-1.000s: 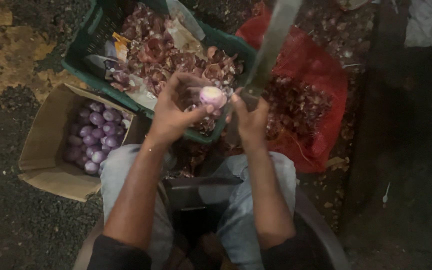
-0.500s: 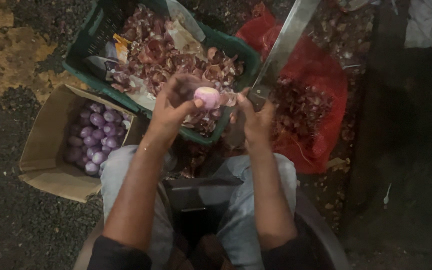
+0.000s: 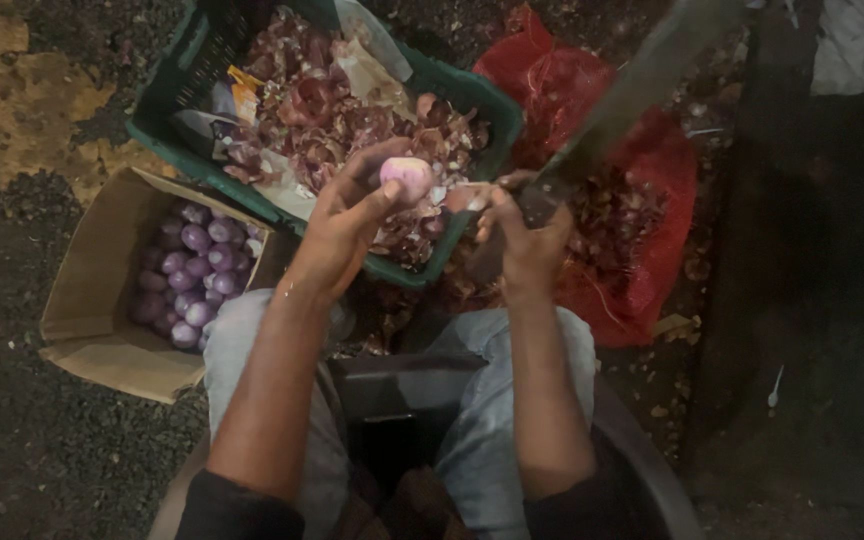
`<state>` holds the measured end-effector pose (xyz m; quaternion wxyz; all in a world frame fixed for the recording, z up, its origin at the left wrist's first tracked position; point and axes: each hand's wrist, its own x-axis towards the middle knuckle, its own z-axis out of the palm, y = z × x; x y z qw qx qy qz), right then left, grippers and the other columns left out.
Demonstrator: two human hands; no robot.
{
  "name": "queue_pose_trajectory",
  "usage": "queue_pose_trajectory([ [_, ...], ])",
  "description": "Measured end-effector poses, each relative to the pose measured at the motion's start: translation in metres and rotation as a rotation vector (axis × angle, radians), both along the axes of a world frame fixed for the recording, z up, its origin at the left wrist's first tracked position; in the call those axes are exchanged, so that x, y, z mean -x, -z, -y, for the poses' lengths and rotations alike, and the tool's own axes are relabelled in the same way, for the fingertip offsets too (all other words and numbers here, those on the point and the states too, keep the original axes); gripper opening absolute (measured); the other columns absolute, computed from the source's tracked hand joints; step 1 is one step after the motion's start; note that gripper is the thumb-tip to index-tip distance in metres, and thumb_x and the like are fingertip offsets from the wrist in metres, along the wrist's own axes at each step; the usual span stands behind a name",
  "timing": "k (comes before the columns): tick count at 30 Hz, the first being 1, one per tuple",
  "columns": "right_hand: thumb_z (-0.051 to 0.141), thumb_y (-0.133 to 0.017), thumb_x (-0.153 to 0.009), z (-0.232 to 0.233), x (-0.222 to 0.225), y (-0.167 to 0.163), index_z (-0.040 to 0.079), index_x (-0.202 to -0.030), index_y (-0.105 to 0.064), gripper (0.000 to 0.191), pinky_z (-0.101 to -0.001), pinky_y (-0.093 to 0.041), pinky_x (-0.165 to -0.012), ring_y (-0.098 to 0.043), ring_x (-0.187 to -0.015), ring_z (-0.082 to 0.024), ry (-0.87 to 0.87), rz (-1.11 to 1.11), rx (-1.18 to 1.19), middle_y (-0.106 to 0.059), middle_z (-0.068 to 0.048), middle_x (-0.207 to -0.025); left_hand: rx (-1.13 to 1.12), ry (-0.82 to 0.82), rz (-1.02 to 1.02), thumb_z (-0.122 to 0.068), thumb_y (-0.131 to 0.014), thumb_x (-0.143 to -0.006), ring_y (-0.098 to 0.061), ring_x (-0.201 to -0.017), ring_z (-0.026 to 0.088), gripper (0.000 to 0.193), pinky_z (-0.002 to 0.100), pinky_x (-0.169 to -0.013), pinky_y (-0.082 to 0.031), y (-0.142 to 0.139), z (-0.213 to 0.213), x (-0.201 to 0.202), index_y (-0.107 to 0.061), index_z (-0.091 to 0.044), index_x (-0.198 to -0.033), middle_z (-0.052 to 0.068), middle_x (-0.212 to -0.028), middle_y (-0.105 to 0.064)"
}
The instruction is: The person sits on a low chair and peels red onions using a knife. They remove the outer layers and place the peels into a green basket while holding the onion in their left hand.
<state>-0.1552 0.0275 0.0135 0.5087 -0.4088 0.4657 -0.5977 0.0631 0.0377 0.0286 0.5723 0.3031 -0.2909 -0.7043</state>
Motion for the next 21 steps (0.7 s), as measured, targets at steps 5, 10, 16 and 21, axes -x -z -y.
queue_pose_trajectory([
  [5,0.038,-0.061,-0.1,-0.009,-0.018,-0.01,0.008,-0.112,-0.07,0.033,-0.0273,-0.057,-0.051,-0.067,-0.054,-0.011,-0.193,-0.471,-0.174,-0.069,-0.001,-0.072,-0.025,-0.056,-0.012,-0.012,-0.064,-0.104,-0.066,-0.124,0.021,0.042,0.036,-0.111,-0.053,0.012,0.001,0.0,-0.056,0.005,-0.141,0.014,-0.133,-0.067],
  [10,0.041,-0.063,-0.105,-0.017,-0.033,-0.017,0.004,-0.122,-0.07,0.041,-0.03,-0.056,-0.06,-0.071,-0.066,-0.012,-0.264,-0.879,0.3,-0.072,-0.005,-0.078,-0.006,-0.103,0.003,-0.009,-0.065,-0.104,-0.065,-0.121,0.022,0.039,0.037,-0.108,-0.053,0.018,0.004,-0.001,-0.056,0.004,-0.139,0.014,-0.131,-0.067],
  [16,0.038,-0.061,-0.106,-0.005,-0.028,-0.01,0.006,-0.118,-0.071,0.036,-0.0281,-0.054,-0.055,-0.071,-0.063,-0.008,-0.212,-0.873,0.118,-0.074,0.0,-0.074,-0.055,-0.018,-0.119,-0.02,-0.062,-0.106,-0.067,-0.119,0.021,0.043,0.035,-0.108,-0.054,0.014,0.002,-0.004,-0.057,0.006,-0.14,0.014,-0.13,-0.068],
  [21,0.025,-0.071,-0.098,-0.01,-0.025,-0.009,0.002,-0.122,-0.067,0.034,-0.0246,-0.056,-0.055,-0.068,-0.061,-0.008,-0.187,-0.518,0.082,-0.074,-0.002,-0.081,-0.073,0.0,-0.031,-0.022,-0.063,-0.104,-0.069,-0.118,0.018,0.043,0.033,-0.106,-0.055,0.008,0.003,-0.001,-0.059,0.007,-0.135,0.012,-0.129,-0.07],
])
